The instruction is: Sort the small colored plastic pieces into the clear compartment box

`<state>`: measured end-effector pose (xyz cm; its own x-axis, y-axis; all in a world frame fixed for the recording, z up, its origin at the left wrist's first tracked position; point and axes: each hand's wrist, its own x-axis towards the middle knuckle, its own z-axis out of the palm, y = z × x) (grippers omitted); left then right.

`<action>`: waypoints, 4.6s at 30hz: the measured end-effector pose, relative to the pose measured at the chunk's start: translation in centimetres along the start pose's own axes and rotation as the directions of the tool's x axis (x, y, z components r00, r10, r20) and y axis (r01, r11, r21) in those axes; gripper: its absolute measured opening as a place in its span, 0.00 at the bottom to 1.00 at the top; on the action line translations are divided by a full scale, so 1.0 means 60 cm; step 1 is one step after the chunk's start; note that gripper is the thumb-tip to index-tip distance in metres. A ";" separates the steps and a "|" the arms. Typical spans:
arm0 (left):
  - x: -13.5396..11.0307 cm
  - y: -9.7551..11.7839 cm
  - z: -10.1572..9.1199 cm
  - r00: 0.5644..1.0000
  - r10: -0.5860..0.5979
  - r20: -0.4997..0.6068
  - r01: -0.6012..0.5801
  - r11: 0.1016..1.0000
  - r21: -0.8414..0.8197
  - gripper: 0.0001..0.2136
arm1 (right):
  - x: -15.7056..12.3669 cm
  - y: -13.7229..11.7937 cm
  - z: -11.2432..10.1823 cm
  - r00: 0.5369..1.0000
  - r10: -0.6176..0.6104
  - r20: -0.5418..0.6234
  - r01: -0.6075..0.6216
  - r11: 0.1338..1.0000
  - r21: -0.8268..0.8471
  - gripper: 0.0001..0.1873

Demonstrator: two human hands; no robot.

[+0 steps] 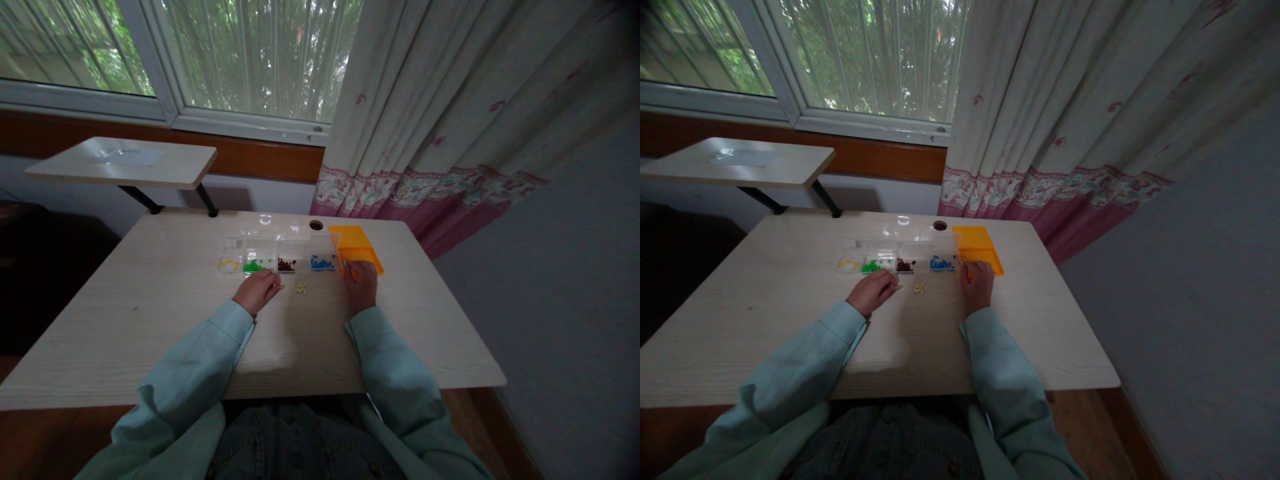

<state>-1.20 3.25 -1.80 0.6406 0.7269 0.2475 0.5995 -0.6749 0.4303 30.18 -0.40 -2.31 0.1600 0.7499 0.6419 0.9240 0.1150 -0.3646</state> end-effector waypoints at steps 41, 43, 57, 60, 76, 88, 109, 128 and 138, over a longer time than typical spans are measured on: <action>0.002 0.066 0.054 0.956 -0.213 -0.201 0.085 0.858 -0.507 0.12 | -0.061 -0.162 0.019 0.876 -0.454 0.161 0.377 0.854 0.358 0.08; 0.001 0.066 0.057 0.952 -0.217 -0.215 0.078 0.854 -0.514 0.12 | -0.063 -0.160 0.021 0.880 -0.449 0.154 0.374 0.856 0.358 0.08; -0.001 0.080 0.044 0.943 -0.214 -0.257 0.060 0.865 -0.499 0.12 | -0.059 -0.162 0.029 0.898 -0.400 0.184 0.238 0.792 0.562 0.16; -0.001 0.084 0.041 0.940 -0.205 -0.274 0.050 0.875 -0.481 0.12 | -0.061 -0.165 0.029 0.916 -0.318 0.244 0.112 0.788 0.606 0.17; -0.003 0.081 0.050 0.935 -0.259 -0.243 0.085 0.828 -0.555 0.10 | -0.056 -0.169 0.020 0.922 -0.223 0.315 -0.032 0.768 0.639 0.21; 0.001 0.078 0.054 0.944 -0.245 -0.220 0.078 0.817 -0.572 0.12 | -0.047 -0.153 0.022 0.907 -0.372 0.195 0.199 0.790 0.580 0.13; 0.004 0.029 0.007 0.962 -0.111 -0.251 0.033 0.955 -0.295 0.14 | 0.018 0.034 -0.040 0.997 0.008 -0.074 -0.019 0.987 -0.158 0.16; -0.002 -0.005 0.001 1.000 0.021 0.012 -0.019 0.989 -0.144 0.15 | 0.012 0.059 -0.040 0.994 0.095 0.047 -0.082 0.970 -0.230 0.15; -0.001 0.008 0.003 1.000 0.018 0.012 -0.017 0.995 -0.098 0.12 | 0.014 0.072 -0.029 0.962 0.217 0.163 -0.171 0.952 -0.255 0.12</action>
<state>-0.88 2.84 -1.76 0.6573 0.7128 0.2446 0.5389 -0.6715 0.5086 34.90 -0.42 -2.16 0.2976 0.8531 0.4286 0.9406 -0.1852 -0.2846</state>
